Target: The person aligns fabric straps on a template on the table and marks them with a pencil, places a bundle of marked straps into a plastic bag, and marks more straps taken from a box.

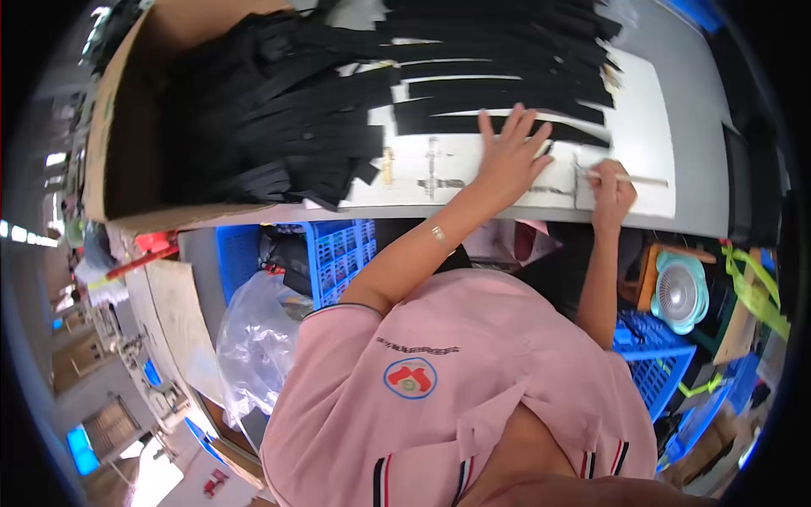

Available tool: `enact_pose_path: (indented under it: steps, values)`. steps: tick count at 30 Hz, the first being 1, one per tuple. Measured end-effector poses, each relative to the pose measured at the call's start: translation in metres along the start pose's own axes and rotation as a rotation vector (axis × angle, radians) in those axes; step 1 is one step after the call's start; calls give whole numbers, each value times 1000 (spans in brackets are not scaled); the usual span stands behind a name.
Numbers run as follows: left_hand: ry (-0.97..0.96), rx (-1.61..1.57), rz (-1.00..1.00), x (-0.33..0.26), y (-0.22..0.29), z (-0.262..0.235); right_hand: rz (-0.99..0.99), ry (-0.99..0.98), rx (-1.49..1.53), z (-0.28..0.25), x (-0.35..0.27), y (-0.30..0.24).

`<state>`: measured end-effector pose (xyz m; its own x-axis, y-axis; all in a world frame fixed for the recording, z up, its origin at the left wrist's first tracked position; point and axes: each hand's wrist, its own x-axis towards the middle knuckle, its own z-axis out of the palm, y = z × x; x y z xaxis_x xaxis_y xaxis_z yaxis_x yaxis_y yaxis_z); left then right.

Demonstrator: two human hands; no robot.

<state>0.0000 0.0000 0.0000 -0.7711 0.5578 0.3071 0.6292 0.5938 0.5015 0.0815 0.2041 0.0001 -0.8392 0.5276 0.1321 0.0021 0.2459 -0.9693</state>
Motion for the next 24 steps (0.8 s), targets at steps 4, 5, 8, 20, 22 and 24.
enact_pose_path:
  steps: [4, 5, 8, 20, 22, 24]
  values:
    - [27, -54, 15, 40, -26, 4, 40, -6, 4, 0, 15, 13]
    - [30, -87, 12, 32, -29, 2, 47, -8, 14, 0, 11, 21]
    - [33, -111, -36, 5, -31, -25, 41, 18, -22, -7, 6, 20]
    - [151, 481, -355, -111, -128, -170, -31, -26, 27, 2, 13, 13]
    - [211, 356, -350, -108, -129, -173, -31, -25, 30, 3, 13, 13]
    - [198, 311, -415, -104, -130, -177, -40, -31, 45, 6, 14, 14]
